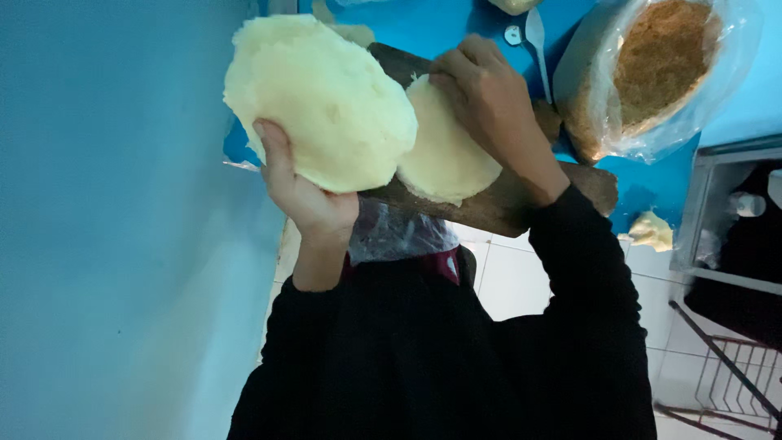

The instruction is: The person peels the thin outer skin off round white cakes by hand, holding each cake in one hand while tearing and pulling strips of skin off with the other. Peeled skins accumulate on the blue table beside the cutting board as the person works through the cakes one at a time.

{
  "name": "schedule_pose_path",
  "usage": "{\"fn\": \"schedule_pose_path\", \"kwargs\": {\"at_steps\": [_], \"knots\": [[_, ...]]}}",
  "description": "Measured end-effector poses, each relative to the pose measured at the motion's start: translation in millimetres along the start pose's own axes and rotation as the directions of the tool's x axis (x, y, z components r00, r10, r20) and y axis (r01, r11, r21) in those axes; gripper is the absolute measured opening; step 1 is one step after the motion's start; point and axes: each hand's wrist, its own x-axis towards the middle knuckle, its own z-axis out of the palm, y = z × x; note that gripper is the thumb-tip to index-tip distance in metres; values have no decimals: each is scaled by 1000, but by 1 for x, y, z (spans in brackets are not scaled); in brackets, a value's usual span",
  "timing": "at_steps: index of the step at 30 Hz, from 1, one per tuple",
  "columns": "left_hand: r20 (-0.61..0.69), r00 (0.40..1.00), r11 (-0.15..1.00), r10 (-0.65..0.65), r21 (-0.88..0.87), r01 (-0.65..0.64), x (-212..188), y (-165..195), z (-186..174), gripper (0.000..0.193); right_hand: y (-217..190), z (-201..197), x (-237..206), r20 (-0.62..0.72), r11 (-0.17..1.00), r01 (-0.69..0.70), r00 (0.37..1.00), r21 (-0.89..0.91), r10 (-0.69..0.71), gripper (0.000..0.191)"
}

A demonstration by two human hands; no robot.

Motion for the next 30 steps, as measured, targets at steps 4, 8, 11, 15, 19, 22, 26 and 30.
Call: {"fn": "schedule_pose_path", "kwargs": {"at_steps": [4, 8, 11, 15, 19, 22, 26, 30], "knots": [[-29, 1000, 1000, -4, 22, 5, 0, 5, -1, 61, -12, -1, -7, -6, 1000, -9, 1000, -19, 9, 23], [-94, 994, 994, -64, 79, 72, 0, 2, -3, 62, -32, -4, -14, -77, 881, 215, 959, -422, -271, 46], [-112, 987, 990, -119, 61, 126, -5, -12, -3, 60, -41, -25, -11, -5, 995, 101, 995, -15, -101, 46], [47, 962, 963, -269, 31, 268, -15, -32, -2, 61, -74, -53, -32, -96, 945, -143, 979, 294, 178, 44], [123, 923, 925, -364, -69, 374, -24, -45, 1, 63, -95, -46, -44, -36, 933, -59, 996, 354, 77, 33], [261, 897, 934, -356, 102, 341, -26, -44, 2, 60, -95, -46, -43, -4, 898, -175, 981, 403, 193, 20], [404, 814, 907, -418, 245, 344, -28, -41, 4, 60, -97, -55, -41, 51, 851, -264, 961, 453, 270, 16], [394, 825, 914, -404, 135, 383, -30, -45, 6, 58, -103, -54, -45, -69, 930, -95, 990, 354, 127, 24]]}}
